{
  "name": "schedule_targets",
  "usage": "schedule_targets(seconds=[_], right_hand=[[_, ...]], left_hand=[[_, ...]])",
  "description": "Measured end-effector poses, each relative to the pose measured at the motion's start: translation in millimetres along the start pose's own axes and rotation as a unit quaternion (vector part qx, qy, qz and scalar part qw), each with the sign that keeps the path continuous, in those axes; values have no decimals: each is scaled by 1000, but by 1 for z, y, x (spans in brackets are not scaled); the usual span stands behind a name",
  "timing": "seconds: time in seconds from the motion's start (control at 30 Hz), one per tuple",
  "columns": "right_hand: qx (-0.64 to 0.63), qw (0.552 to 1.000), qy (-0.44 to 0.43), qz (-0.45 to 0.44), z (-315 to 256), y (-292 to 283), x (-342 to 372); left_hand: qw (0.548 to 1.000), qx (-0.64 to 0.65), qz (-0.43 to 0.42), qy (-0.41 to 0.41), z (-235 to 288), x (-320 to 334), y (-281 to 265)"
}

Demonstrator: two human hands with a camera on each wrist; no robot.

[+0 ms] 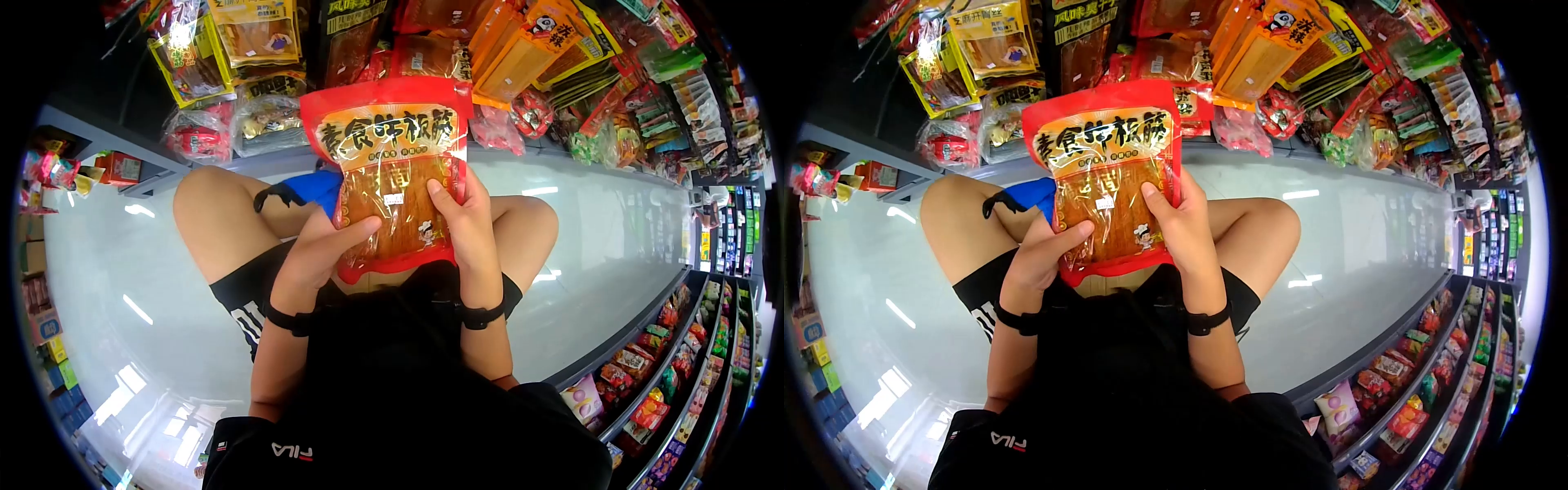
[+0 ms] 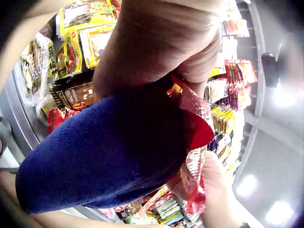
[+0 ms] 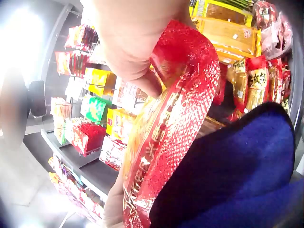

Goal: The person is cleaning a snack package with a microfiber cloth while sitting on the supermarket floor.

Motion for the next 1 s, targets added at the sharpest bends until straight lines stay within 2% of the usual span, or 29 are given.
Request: schedule_targets(seconds=[0.13,0.2,0.27,0.33,0.37,0.4,0.47,0.5,0.67,0.73,0.8,0.87,0.9,0.93,1.0], right_hand=[[-20,999,-2,33,-2,-4,-2],[-25,998,9,56,7,-10,-3],[-29,996,15,78,13,-13,-5],[-68,985,-20,159,16,-18,-3],[-93,977,-31,187,16,-20,-3],[-92,977,-33,187,18,-21,-4],[-103,973,-34,204,21,-23,-5],[-103,974,-34,200,20,-22,-6],[-105,974,-47,197,16,-25,-6],[-109,968,-52,220,19,-36,-8],[-102,960,-61,254,20,-49,-9],[-52,961,-79,258,21,-70,-16],[3,964,-48,260,20,-78,-19],[4,964,-48,261,21,-83,-18],[117,985,18,127,23,-82,-23]], left_hand=[[996,-83,11,11,-7,-9,-6],[986,-153,72,-7,-10,-13,-13],[985,-152,77,27,-8,-13,-11],[995,-85,-38,-44,-4,-1,-5],[988,-124,-76,-47,-6,1,-5],[988,-124,-77,-46,-10,3,-3],[993,-114,-16,-30,-18,3,1],[995,-98,-1,8,-19,2,2],[995,-98,30,12,-14,-3,-2],[985,-151,73,38,-11,-6,-4],[979,-184,74,54,-11,-8,-13],[977,-182,98,45,-14,-6,-29],[967,-214,132,33,-13,-4,-38],[968,-213,131,32,-13,-4,-42],[976,-140,145,88,-8,-5,-45]])
Point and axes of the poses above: each hand's wrist, its own x-axis away from the middle knuckle, its own y-axis out of the palm, z = x × y, the point moved 3 cm from there along -x, towards the middle knuckle, and after that the axes turned 2 degrees about y, right-handed, at the moved point
